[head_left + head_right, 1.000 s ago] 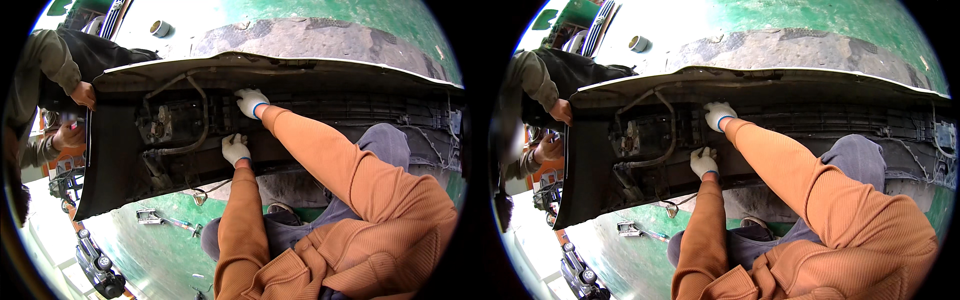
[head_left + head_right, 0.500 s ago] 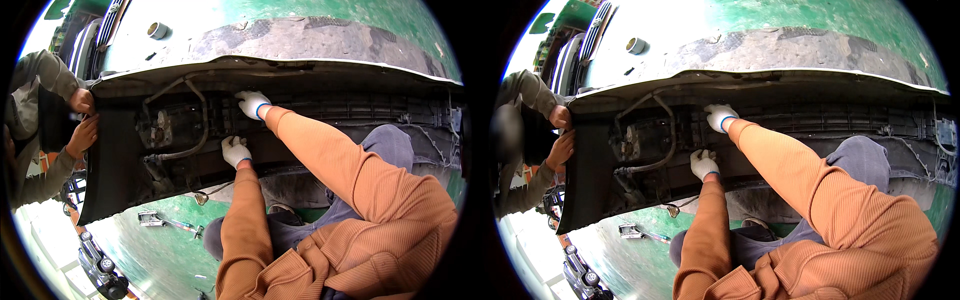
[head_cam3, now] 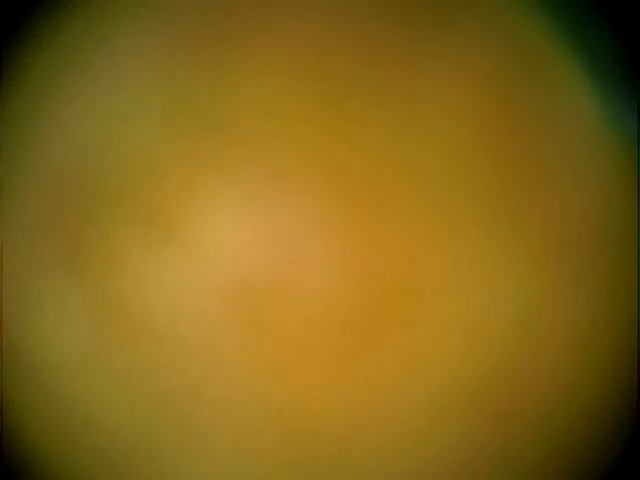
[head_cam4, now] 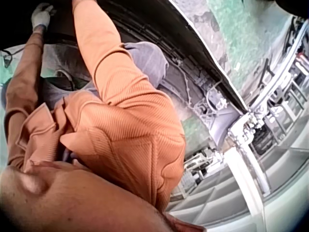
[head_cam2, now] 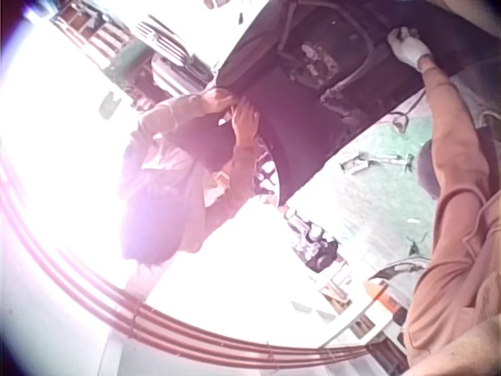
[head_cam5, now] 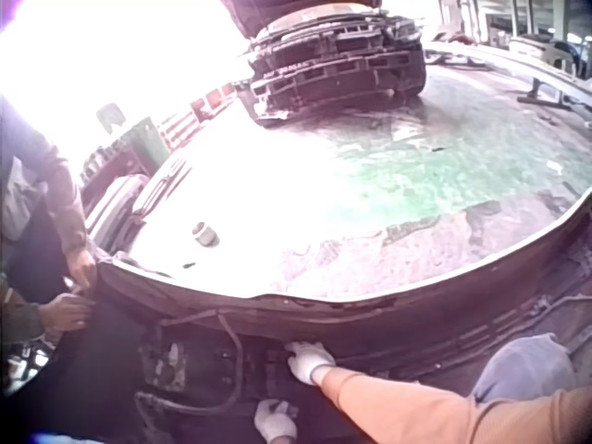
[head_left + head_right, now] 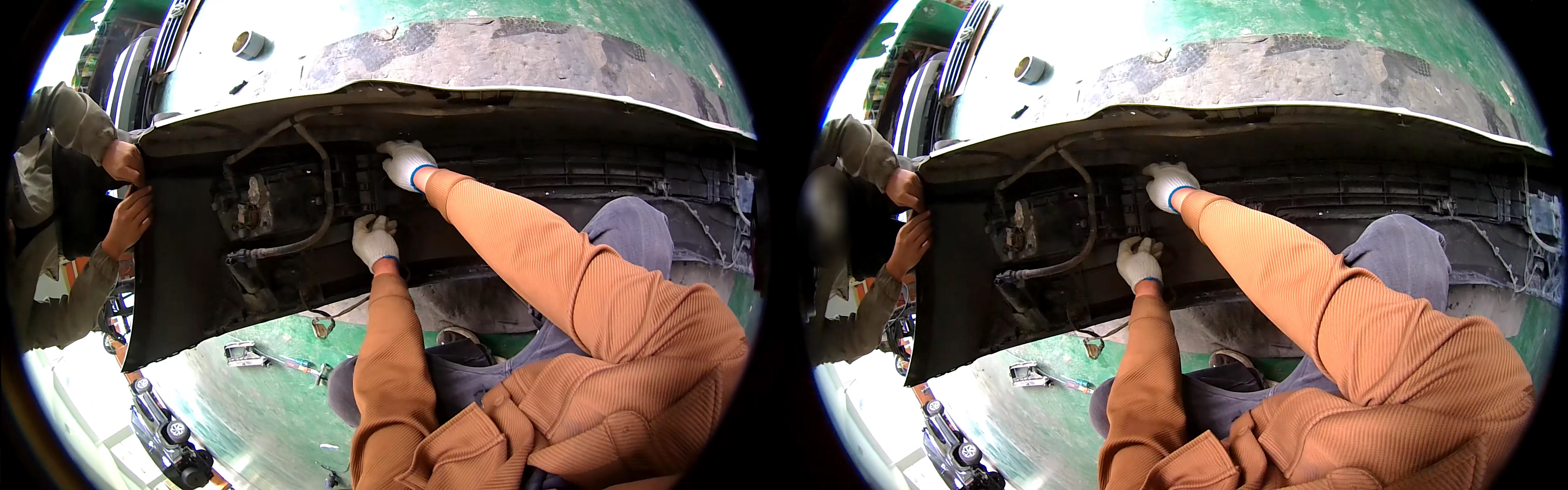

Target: The person uses a heat gun to warm the interior of a car bumper and then manually manipulates the plastic and wires. They work on securing the internal components and routing cables within the bumper assembly while sitting on the floor.

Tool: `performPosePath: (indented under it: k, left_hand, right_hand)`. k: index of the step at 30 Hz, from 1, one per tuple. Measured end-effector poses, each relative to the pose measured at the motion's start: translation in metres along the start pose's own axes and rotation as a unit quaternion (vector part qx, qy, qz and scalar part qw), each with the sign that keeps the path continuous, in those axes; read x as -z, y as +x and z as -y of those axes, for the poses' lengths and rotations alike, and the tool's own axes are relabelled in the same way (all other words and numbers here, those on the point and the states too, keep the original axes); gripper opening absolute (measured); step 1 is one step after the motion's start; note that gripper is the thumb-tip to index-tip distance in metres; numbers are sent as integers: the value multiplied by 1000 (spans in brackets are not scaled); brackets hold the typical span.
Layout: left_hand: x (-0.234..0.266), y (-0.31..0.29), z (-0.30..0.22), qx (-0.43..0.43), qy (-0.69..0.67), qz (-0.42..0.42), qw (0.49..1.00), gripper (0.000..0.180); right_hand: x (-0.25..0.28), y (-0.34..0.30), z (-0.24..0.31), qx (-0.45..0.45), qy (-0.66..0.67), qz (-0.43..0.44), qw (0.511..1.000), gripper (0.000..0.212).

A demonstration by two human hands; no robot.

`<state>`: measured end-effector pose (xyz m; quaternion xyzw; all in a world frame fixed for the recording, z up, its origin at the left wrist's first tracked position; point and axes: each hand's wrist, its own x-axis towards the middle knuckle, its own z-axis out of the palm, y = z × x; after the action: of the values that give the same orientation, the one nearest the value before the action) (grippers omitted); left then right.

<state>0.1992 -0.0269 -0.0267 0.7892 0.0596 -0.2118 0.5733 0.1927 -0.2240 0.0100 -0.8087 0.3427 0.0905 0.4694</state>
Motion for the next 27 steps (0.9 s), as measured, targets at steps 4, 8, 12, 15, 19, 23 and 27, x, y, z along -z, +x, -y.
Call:
performPosePath:
  k: [4, 8, 12, 15, 19, 23, 27]
  left_hand:
    - [-10, -4, 6, 10, -67, -32, 997, 20]
    - [-10, -2, 8, 10, -73, -25, 997, 22]
    - [-1, 4, 3, -24, 37, -1, 999, 16]
    - [-2, -1, -6, -17, 51, -9, 999, 17]
    - [11, 3, -28, 41, 130, 81, 987, 25]
    - [41, 1, -79, 159, 113, 208, 958, 58]
    - [80, -23, -111, 224, 135, 206, 943, 73]
  right_hand:
    - [1, 4, 0, -4, -4, -2, 1000, 54]
    - [1, 5, -1, 0, -3, 3, 1000, 54]
    - [0, 2, 0, 3, -4, 2, 1000, 55]
    - [2, 3, 2, 0, -9, 11, 1000, 57]
    - [0, 6, -2, 25, 2, -7, 1000, 55]
    - [-6, 14, -19, 36, 105, -92, 990, 47]
    - [-13, 1, 1, -1, 182, -190, 965, 34]
